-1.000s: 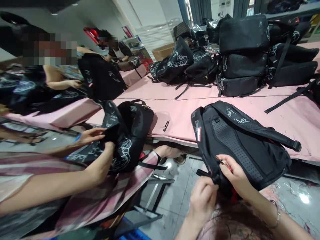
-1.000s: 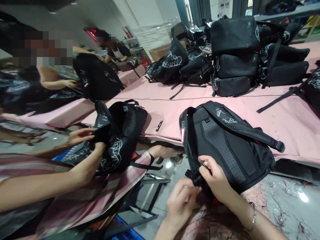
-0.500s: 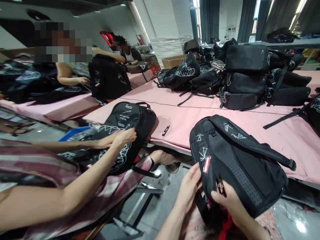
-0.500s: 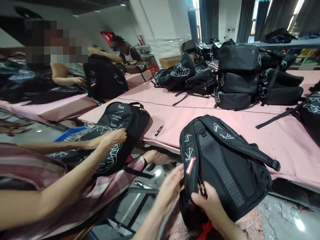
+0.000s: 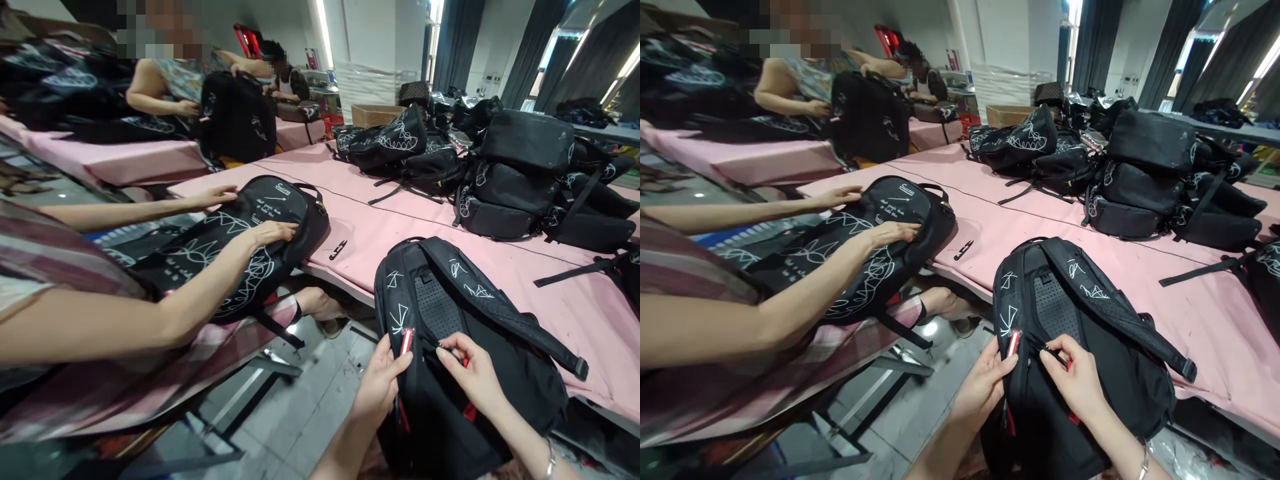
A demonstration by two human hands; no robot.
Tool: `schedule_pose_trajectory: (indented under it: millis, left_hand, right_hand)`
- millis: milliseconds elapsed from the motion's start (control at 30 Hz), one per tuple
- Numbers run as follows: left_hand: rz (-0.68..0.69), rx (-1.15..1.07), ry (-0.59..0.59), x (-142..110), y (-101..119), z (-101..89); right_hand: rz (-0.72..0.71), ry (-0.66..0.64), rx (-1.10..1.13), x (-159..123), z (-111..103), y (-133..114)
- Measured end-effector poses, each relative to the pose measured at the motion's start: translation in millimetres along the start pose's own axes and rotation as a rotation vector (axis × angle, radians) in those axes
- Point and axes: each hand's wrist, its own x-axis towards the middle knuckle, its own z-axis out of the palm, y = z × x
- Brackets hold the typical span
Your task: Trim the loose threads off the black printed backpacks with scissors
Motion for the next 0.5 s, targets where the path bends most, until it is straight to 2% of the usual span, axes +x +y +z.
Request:
schedule_pose_trajectory:
  millis: [133,267,500]
  left_hand:
    - [0.004,-0.026,0.008,3,-1,-5.2]
    - [0.034,-0.035,0.028,0,2,-2.2]
    - [0.005,-0.047,0.009,-6,13,2.0]
  right_hand:
    - [-0.063,0.005,-0.034,-5,2,-15]
    - [-0.059,-0.009,-0.100,-10,5,-25]
    - [-0.069,-0.044,-0.145,-3,15,-23]
